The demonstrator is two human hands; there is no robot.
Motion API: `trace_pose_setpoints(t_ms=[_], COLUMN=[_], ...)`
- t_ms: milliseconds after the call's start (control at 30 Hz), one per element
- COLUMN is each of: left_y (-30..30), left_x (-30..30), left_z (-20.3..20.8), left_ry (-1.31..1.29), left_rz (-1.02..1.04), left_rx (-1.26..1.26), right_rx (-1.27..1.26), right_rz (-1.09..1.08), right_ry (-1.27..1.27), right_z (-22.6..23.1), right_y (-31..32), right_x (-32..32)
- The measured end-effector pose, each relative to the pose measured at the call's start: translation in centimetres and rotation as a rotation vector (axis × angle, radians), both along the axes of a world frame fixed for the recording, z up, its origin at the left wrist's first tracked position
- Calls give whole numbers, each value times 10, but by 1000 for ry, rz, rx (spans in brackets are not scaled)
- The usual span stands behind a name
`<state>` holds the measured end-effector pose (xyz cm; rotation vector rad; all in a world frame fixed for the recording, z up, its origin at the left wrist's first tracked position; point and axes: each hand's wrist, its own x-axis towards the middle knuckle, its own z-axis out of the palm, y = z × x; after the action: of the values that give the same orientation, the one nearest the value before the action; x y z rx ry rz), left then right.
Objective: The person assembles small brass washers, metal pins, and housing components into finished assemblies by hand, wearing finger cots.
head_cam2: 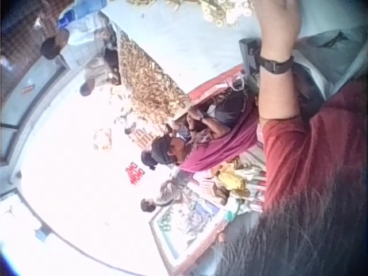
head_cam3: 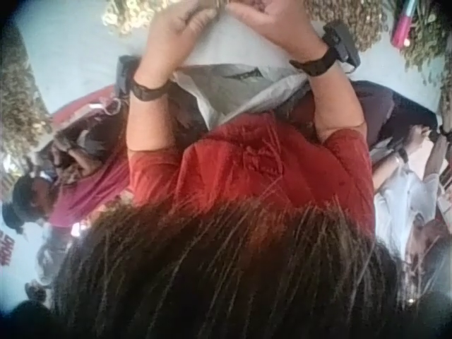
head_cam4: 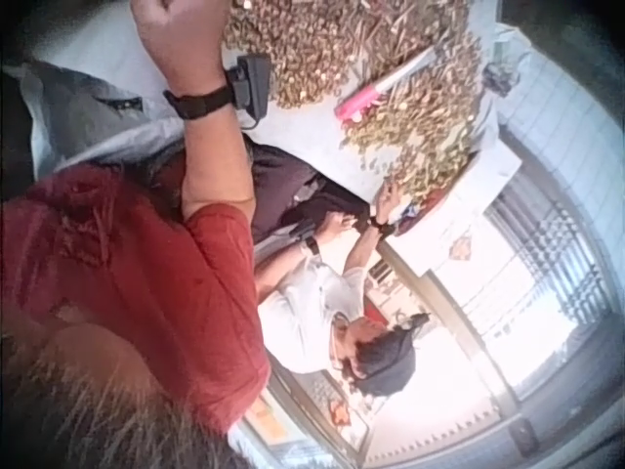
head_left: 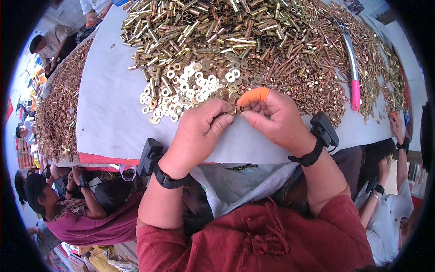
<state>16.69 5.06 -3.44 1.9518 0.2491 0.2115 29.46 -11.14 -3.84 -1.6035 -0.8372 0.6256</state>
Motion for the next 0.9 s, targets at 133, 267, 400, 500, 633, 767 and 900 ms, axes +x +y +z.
trace_pose_setpoints(t_ms=[133, 267, 400, 500, 633, 767, 900], left_y=[3, 2, 3, 2, 2, 0, 4], left_x=[0, 3, 1, 1, 1, 3, 2], left_z=[-6, -8, -7, -8, -6, -7, -5], left_ry=[-78, -161, -74, -68, -61, -51, -83], left_rz=[-48, -105, -67, -51, -35, -39, -42], left_rx=[24, 109, 141, 102, 131, 90, 54], right_rx=[-93, -218, -87, 23, -3, 48, -5], right_rz=[41, 79, -16, -7, -16, 23, 36], right_ry=[-61, -253, -92, -106, -132, -275, -337], right_z=[9, 16, 0, -10, -12, -8, 0], right_y=[0, -5, 0, 1, 0, 0, 2], right_x=[1, 3, -4, -5, -5, 1, 0])
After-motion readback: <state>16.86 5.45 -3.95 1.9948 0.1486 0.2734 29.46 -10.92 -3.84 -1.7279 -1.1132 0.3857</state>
